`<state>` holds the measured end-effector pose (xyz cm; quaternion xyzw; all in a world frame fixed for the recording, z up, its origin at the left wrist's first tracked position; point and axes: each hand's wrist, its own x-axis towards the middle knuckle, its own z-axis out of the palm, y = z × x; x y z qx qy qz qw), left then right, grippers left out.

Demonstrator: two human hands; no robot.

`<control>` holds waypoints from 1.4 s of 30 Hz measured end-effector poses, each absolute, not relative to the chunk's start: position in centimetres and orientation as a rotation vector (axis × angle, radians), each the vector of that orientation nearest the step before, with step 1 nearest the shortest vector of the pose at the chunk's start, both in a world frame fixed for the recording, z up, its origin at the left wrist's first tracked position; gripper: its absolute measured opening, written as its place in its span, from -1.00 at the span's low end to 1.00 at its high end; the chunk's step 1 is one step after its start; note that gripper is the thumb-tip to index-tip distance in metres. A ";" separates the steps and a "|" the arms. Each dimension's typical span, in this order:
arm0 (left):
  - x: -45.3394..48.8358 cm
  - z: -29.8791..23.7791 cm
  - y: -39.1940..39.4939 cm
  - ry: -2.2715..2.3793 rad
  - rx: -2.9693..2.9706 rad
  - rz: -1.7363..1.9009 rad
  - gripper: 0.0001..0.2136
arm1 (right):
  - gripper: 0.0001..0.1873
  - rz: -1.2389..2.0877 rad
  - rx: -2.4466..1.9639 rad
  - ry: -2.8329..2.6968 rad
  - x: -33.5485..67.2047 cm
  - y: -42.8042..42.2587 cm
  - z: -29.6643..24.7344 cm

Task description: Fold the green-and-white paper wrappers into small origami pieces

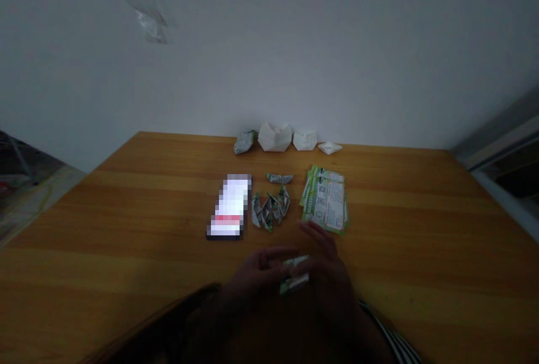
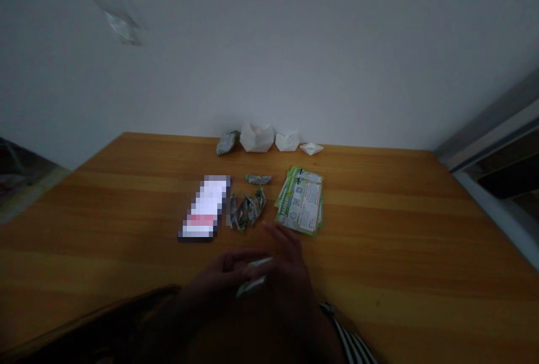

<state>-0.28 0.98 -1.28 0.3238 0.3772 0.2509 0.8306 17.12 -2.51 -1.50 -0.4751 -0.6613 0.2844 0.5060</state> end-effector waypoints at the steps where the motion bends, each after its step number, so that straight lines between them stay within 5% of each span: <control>1: -0.3 -1.3 1.0 0.794 0.652 0.539 -0.57 | -0.79 0.678 -1.171 -1.563 17.1 -2.5 -1.5; 7: 0.1 -1.3 0.7 1.006 0.620 0.817 -0.74 | -0.49 0.801 -1.208 -1.451 16.9 -3.3 -2.3; 13: 1.0 -0.8 -0.4 0.993 0.854 0.760 -0.76 | -0.62 0.949 -1.413 -1.248 16.2 -3.4 -2.3; 29: 1.3 -0.6 -1.0 1.033 0.889 0.863 -0.60 | -0.55 1.332 -1.222 -1.077 16.9 -2.5 -2.1; 37: -0.3 0.4 -0.8 0.865 1.302 0.657 -0.36 | -0.76 1.357 -1.184 -0.895 17.0 -2.1 -2.2; 42: -1.7 0.6 0.4 0.797 1.720 0.672 -0.73 | -0.86 1.480 -1.260 -0.924 17.7 -1.6 -2.5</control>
